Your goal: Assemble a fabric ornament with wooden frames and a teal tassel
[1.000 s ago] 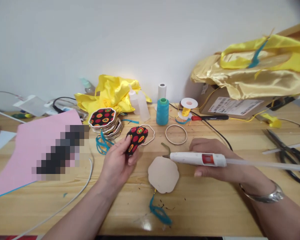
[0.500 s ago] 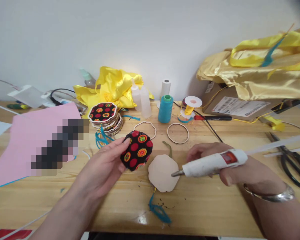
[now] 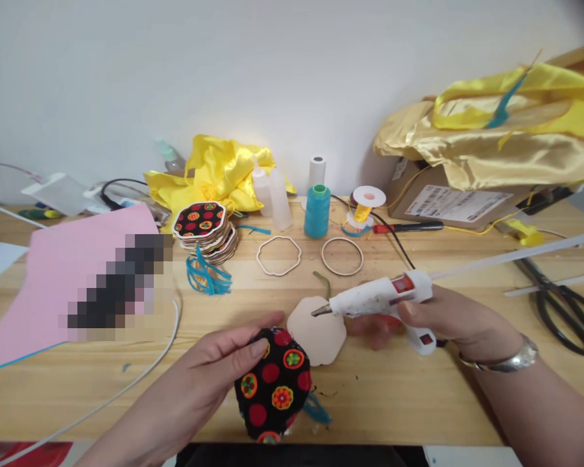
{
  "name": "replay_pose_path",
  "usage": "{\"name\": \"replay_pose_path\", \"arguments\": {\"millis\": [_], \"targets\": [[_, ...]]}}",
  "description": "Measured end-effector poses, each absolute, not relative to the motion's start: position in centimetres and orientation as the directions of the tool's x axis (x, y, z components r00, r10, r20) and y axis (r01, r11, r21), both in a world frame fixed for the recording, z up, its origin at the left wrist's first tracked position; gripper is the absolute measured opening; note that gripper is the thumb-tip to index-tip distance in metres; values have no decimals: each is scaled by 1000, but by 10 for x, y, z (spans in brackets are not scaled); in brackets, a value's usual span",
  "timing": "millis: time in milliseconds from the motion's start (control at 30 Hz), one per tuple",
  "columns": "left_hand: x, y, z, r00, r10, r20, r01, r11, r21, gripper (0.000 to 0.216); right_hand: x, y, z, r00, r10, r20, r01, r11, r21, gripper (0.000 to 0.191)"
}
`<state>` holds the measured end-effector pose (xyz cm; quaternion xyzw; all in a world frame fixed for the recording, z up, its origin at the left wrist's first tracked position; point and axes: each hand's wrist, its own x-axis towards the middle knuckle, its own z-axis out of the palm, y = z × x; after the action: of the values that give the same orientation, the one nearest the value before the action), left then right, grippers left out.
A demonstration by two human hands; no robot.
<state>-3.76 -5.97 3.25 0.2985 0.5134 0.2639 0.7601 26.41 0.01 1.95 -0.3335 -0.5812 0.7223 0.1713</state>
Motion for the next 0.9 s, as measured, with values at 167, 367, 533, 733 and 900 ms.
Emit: {"name": "replay_pose_path", "arguments": {"millis": [167, 367, 533, 733, 900], "targets": [[-31, -68, 38, 379, 698, -608, -163, 697, 698, 39, 257, 3, 18, -644, 705, -298, -38, -418, -908, 40], [-20, -66, 40, 339, 732, -592, -225, 674, 704, 36, 245, 23, 23, -592, 760, -266, -84, -387, -918, 35], [-18, -68, 39, 351, 737, -577, -177, 658, 732, 34, 239, 34, 30, -585, 784, -209, 43, -227, -973, 36], [-27, -47, 41, 172, 839, -517, -208, 544, 813, 27, 247, 21, 39, -404, 894, -194, 517, 48, -855, 34], [-19, 0, 48, -76, 948, -308, -479, 236, 846, 15, 243, 12, 32, -427, 904, 9, 488, 239, -839, 32]]}}
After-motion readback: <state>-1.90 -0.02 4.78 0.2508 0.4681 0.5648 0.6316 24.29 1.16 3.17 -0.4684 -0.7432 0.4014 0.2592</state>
